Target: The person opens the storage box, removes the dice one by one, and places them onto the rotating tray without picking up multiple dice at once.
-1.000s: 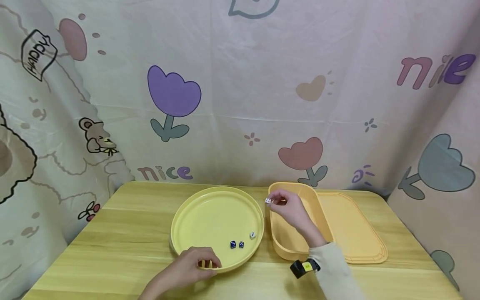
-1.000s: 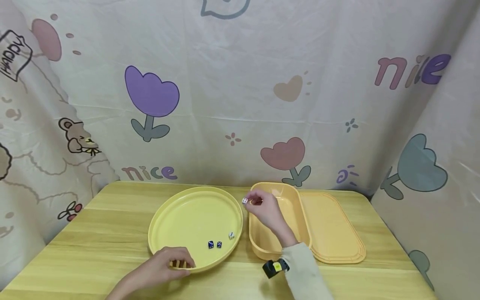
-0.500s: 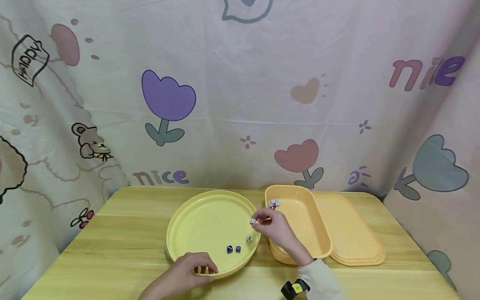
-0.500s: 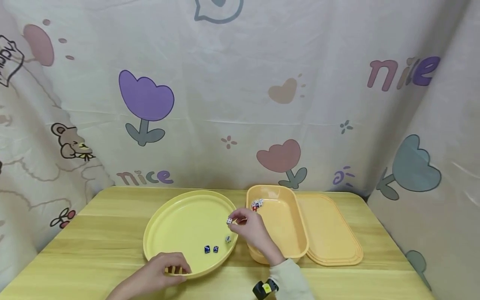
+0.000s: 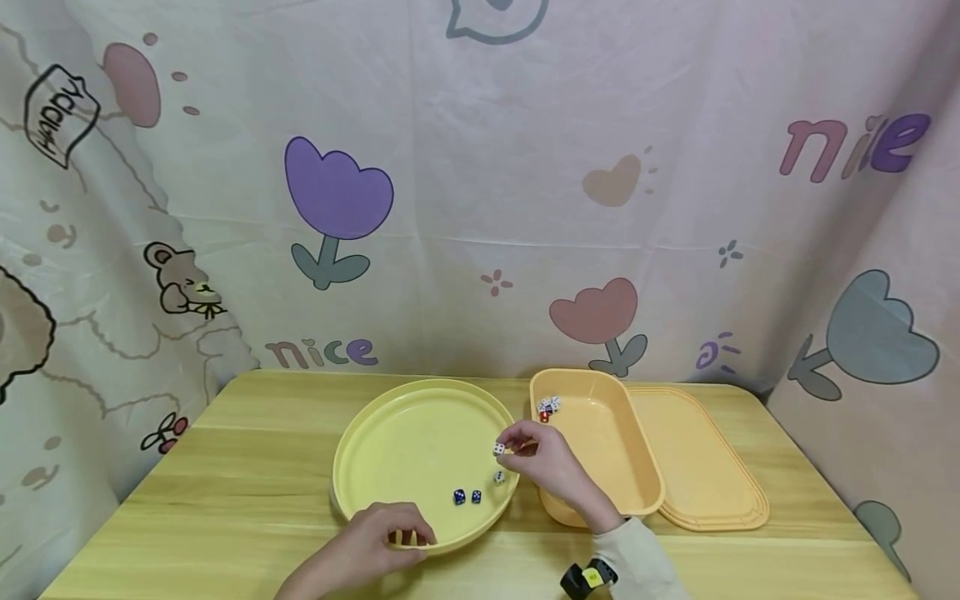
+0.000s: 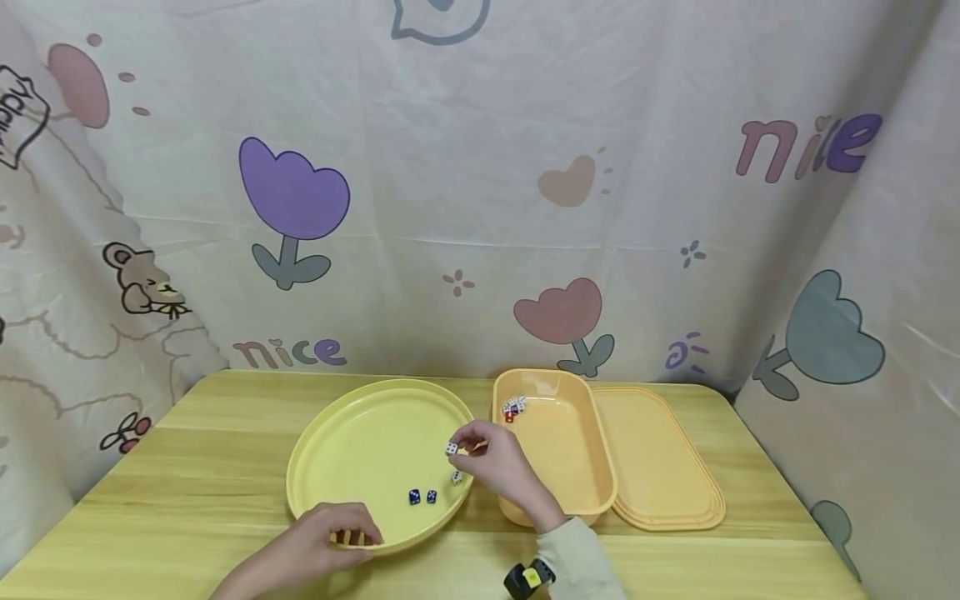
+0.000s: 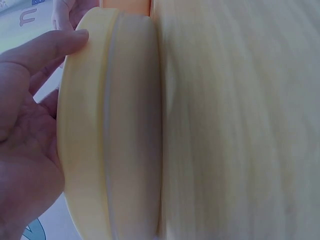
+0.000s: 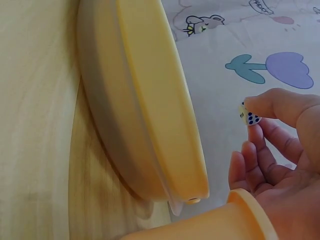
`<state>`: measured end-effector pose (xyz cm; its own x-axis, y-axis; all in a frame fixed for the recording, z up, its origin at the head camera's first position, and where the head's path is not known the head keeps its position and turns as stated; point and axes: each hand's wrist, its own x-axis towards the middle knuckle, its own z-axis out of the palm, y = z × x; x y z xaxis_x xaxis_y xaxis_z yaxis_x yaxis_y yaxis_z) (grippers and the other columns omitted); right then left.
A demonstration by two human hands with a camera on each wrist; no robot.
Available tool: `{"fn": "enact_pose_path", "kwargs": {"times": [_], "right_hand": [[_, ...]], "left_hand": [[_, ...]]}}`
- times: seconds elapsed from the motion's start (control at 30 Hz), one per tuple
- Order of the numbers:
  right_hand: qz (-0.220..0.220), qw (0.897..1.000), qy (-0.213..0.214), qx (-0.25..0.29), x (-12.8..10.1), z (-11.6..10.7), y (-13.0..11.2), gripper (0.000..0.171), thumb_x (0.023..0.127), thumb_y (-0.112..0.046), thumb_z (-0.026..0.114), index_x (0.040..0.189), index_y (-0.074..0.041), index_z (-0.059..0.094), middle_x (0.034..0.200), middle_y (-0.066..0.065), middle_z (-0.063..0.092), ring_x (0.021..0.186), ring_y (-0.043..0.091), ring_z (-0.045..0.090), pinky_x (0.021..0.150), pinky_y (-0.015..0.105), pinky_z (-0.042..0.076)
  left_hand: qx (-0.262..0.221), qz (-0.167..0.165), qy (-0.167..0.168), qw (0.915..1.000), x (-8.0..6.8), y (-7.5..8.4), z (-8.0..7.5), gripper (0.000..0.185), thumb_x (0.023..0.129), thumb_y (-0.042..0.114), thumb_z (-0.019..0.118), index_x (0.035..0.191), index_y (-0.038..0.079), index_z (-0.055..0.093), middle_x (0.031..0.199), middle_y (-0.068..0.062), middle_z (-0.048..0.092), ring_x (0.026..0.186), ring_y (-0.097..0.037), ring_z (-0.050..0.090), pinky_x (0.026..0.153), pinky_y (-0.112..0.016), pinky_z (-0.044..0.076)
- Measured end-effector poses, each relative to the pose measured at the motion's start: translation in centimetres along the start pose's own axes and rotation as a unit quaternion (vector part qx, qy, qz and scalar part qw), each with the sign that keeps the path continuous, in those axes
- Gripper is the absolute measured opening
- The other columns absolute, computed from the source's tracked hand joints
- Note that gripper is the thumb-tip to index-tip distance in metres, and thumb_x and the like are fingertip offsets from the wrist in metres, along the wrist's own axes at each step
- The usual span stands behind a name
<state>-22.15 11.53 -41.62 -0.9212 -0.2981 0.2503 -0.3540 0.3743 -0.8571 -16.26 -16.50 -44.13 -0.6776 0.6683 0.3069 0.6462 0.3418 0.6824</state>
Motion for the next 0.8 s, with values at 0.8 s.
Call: {"fn": "enact_pose_path", "kwargs": {"times": [0.8], "right_hand": [[0.016, 1.000, -0.002, 0.025, 0.13, -0.27, -0.25, 0.021, 0.086, -0.004, 0.069, 0.105, 0.005, 0.066, 0.092, 0.004, 0.065, 0.084, 0.019, 0.058, 0.077, 0.029, 0.049]], "left_hand": [[-0.004, 0.006, -0.003, 1.0000, 0.17, -0.28, -0.01, 0.008, 0.086, 0.011, 0.072, 0.093, 0.016, 0.070, 0.084, 0.014, 0.061, 0.075, 0.003, 0.050, 0.059, -0.020, 0.044]]}}
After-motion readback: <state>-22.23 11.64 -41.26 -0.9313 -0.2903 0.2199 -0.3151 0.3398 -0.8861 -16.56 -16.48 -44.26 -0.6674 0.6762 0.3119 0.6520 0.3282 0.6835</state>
